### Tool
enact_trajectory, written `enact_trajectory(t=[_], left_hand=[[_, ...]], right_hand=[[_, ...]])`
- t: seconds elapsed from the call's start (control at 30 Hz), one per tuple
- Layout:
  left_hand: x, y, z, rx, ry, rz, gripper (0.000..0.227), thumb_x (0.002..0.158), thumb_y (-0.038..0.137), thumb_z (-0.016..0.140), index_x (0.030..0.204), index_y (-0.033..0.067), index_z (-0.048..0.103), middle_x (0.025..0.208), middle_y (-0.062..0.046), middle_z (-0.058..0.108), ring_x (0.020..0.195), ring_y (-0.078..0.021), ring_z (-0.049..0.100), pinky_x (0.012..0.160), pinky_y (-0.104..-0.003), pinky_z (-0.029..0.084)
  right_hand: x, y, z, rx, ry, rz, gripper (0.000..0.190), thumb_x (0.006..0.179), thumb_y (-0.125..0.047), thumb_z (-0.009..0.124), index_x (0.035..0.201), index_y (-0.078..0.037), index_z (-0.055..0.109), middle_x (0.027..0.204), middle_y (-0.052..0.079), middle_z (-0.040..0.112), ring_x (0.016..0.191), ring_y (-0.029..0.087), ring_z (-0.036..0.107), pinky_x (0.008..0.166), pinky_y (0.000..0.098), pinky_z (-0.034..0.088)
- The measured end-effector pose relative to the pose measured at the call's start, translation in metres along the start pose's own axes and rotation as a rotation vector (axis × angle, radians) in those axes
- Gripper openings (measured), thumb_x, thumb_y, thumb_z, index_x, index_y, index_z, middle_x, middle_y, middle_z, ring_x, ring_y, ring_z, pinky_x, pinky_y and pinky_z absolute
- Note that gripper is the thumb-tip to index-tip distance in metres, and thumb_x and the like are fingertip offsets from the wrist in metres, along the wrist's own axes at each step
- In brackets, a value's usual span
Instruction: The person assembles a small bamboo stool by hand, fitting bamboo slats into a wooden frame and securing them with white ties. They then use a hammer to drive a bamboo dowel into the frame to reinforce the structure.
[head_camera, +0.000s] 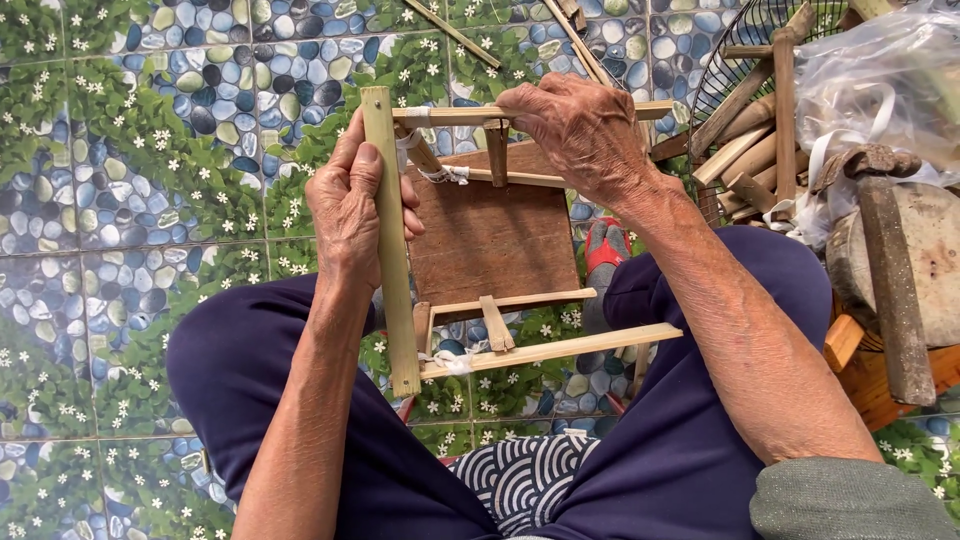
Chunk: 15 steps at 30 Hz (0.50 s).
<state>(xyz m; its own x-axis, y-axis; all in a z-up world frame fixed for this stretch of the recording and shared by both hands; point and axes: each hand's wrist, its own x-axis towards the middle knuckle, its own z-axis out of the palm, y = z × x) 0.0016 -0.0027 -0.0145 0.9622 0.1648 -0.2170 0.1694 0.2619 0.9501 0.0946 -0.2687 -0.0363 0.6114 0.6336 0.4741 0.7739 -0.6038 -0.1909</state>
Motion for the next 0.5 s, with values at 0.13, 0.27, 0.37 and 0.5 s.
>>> enact_trajectory(t=[0.13,0.27,0.37,0.5], left_hand=[[-0.0015,0.0047,0.0027,0.015,-0.023,-0.004,0.060,0.106,0.030,0.054,0.161,0.0121,0.039,0.070,-0.017,0.062,0.046,-0.0208,0.061,0.045,-0.030,0.061],[-0.0008,0.0041,0.0029,-0.004,-0.027,-0.008,0.060,0.106,0.028,0.054,0.161,0.0117,0.038,0.069,-0.018,0.061,0.046,-0.0212,0.061,0.045,-0.031,0.061],[-0.0010,0.0038,0.0033,0.007,-0.030,-0.006,0.060,0.106,0.030,0.053,0.161,0.0119,0.038,0.069,-0.018,0.061,0.044,-0.0218,0.060,0.043,-0.030,0.059],[-0.0017,0.0006,0.0027,0.005,-0.024,-0.007,0.058,0.107,0.029,0.052,0.161,0.0137,0.040,0.069,-0.017,0.061,0.043,-0.0221,0.061,0.042,-0.030,0.058]], right_hand=[[0.0010,-0.0019,-0.0019,0.055,-0.001,0.019,0.016,0.115,-0.018,0.062,0.124,-0.015,0.075,0.098,0.005,0.068,0.077,0.025,0.065,0.058,0.0363,0.045],[-0.0004,0.0008,0.0028,0.038,0.003,0.047,0.015,0.115,-0.021,0.063,0.124,-0.019,0.075,0.097,0.002,0.067,0.078,0.025,0.065,0.058,0.0369,0.045],[0.0025,0.0011,-0.0001,0.092,0.014,0.043,0.017,0.115,-0.022,0.062,0.122,-0.014,0.075,0.102,0.005,0.072,0.085,0.030,0.070,0.067,0.0405,0.050],[0.0038,0.0079,-0.0001,0.093,-0.019,0.023,0.016,0.115,-0.022,0.064,0.124,-0.013,0.074,0.100,0.006,0.069,0.087,0.030,0.068,0.068,0.0420,0.051]])
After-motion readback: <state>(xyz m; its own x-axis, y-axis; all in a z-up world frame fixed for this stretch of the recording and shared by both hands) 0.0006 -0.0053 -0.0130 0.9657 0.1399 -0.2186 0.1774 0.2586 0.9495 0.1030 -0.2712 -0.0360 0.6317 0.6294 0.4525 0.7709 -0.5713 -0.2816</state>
